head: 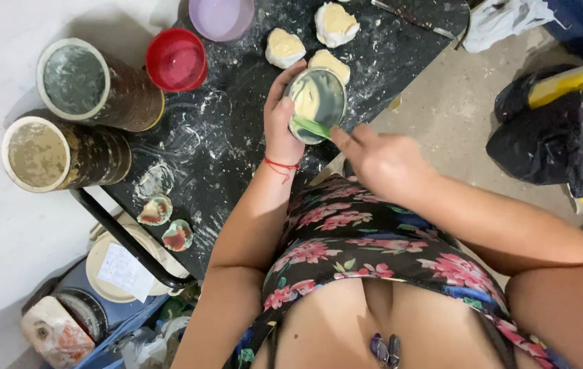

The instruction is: Applying dental plaster into impressions using a spatula to create dental models.

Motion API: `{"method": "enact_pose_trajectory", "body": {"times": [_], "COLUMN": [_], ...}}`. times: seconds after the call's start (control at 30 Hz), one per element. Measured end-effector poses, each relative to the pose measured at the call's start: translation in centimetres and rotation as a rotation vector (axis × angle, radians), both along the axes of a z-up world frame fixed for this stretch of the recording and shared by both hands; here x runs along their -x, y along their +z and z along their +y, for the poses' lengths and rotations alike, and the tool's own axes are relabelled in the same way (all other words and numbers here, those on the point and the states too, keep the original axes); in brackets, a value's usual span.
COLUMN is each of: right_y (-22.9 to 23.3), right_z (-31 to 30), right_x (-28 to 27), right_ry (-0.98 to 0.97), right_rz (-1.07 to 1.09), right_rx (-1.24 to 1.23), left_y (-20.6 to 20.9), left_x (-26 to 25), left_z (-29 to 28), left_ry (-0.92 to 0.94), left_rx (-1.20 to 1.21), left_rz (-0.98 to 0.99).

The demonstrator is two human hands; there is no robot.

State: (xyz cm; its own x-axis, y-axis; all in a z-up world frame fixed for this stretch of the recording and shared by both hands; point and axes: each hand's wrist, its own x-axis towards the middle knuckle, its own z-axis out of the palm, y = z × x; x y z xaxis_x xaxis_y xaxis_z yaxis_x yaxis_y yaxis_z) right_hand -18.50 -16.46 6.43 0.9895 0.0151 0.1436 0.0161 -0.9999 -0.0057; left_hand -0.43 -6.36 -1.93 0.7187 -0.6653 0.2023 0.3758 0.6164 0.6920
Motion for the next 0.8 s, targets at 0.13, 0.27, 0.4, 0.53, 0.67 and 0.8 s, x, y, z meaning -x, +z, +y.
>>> {"method": "enact_pose_trajectory", "body": {"times": [0.13,0.27,0.4,0.53,0.67,0.8], "right_y": [-0.4,0.1,-0.9,0.5,2.9,-2.4], "right_z": [-1.3,-1.9,-1.9,-2.9,-3.7,-7.5], "right_x": [-0.8,-1.4,-0.8,-1.1,-1.7,-1.3], "right_ry": [-0.166,-0.076,-0.030,-0.095,-0.046,-0.225], "right_rz": [-0.282,-0.095,0.025,-0.128,-0.097,-0.378], "right_rx": [0.127,0.024,-0.006,-0.016,-0.007,0.240], "left_y": [0.1,0.4,0.6,0.7,1.0,1.4], "left_x": [0.2,-0.5,-0.4,-0.6,-0.5,0.0], "left_z": [-0.4,-0.7,-1.1,-0.8,-1.1,-1.6], "left_ry": [0.002,0.081,0.141,0.142,0.165,0.187], "left_rx": [-0.156,-0.163,-0.197,-0.231,-0.198,-0.077], "left_rz": [-0.127,-0.136,-0.143,-0.275,-0.287,-0.339]}}
